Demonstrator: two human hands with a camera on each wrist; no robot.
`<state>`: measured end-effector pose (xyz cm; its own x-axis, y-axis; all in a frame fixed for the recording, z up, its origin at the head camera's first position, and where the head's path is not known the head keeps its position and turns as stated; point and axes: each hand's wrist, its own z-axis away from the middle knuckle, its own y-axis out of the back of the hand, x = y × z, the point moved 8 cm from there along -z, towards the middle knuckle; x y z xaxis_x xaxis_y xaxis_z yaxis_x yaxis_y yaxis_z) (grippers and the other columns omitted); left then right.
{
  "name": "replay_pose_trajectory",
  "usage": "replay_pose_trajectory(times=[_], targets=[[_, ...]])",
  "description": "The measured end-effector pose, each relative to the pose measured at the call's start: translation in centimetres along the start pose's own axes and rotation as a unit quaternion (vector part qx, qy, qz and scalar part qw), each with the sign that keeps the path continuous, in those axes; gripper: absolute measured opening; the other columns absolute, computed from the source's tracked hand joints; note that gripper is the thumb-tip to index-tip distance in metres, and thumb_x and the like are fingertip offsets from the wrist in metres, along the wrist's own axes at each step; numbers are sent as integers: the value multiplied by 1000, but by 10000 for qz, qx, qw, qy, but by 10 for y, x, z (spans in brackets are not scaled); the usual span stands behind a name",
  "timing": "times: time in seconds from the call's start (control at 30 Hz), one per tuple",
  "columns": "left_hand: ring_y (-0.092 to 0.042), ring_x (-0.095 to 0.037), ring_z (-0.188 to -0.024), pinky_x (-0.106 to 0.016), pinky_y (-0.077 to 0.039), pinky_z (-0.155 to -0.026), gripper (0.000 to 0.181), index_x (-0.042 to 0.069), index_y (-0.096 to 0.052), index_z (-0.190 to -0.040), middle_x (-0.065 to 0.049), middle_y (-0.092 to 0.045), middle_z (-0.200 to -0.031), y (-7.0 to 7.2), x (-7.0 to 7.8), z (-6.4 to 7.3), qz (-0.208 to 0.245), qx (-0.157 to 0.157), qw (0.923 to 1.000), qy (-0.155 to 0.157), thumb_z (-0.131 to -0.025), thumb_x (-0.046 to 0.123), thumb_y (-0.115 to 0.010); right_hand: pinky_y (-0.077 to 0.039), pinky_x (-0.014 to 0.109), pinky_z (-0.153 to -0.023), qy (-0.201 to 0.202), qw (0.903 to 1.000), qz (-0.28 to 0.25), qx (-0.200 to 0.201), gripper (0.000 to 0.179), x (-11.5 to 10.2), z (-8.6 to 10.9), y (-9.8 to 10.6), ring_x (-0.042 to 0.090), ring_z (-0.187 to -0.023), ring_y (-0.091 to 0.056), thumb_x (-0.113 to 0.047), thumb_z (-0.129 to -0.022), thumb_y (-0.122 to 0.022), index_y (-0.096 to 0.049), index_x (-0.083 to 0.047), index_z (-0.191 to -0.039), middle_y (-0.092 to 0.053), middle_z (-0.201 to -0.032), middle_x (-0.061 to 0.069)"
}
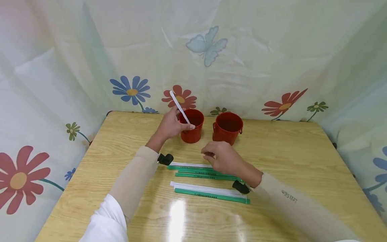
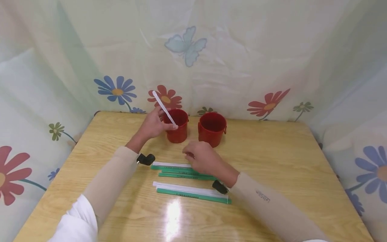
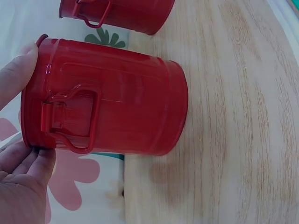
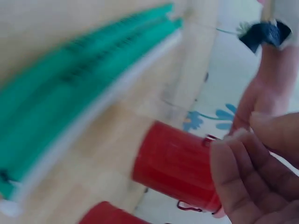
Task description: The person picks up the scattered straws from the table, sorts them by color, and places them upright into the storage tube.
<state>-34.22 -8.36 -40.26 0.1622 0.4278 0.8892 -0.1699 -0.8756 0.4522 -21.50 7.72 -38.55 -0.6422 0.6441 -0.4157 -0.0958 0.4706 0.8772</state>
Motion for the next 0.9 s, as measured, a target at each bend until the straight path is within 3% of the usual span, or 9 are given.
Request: replay_pose_trajectory(times=[0.2, 0.33, 0.43, 0.63, 0.77, 0.9], targets=[[-57, -22, -118, -42, -57, -92, 84, 10, -41, -140, -3, -64, -131, -1, 2, -1, -88, 9, 10000, -29, -73, 31, -88, -52, 19, -66, 409, 9951, 395, -804, 6, -6, 41, -23, 3, -71, -57, -7, -87, -72, -73, -12, -85, -66, -78, -7], [-56, -23, -120, -43, -58, -91, 85, 9, -40, -142, -4, -62, -134, 0, 4, -2, -139, 30, 9999, -76, -74, 31, -87, -45, 18, -60, 423, 9875, 739, -1325, 12, -13, 63, -37, 2, -65, -47, -6, -85, -72, -67, -15, -78, -56, -72, -9], [-55, -24, -120, -43, -58, -91, 85, 8, -40, -142, -5, -62, -135, 0, 2, 0, -246, 8, 9997, 19, -74, 31, -87, -45, 20, -59, 353, 9793, 1175, -1610, 13, -14, 74, -49, 4, -66, -48, -2, -80, -73, -67, -14, -82, -56, -74, -7], [-55, -24, -121, -43, -57, -93, 85, 8, -41, -142, -5, -61, -135, 3, 0, 0, -271, 29, 9996, 82, -75, 31, -87, -53, 28, -64, 268, 9699, 1757, -1666, 30, -8, 78, -64, 14, -75, -59, 8, -69, -71, -69, -13, -91, -60, -80, -2], [-53, -24, -122, -43, -58, -92, 87, 8, -39, -144, -5, -59, -138, 4, -1, 0, -228, 66, 9996, 140, -74, 31, -87, -56, 31, -71, 186, 9693, 1642, -1821, 35, -4, 76, -69, 19, -82, -64, 8, -68, -74, -68, -10, -98, -64, -87, 0], [-54, -24, -123, -43, -57, -92, 87, 9, -40, -143, -4, -61, -136, 1, 0, 0, -143, 59, 9998, 80, -74, 30, -87, -51, 27, -66, 160, 9674, 1446, -2074, 33, -1, 75, -72, 13, -76, -59, 9, -70, -71, -66, -11, -95, -61, -83, -3]])
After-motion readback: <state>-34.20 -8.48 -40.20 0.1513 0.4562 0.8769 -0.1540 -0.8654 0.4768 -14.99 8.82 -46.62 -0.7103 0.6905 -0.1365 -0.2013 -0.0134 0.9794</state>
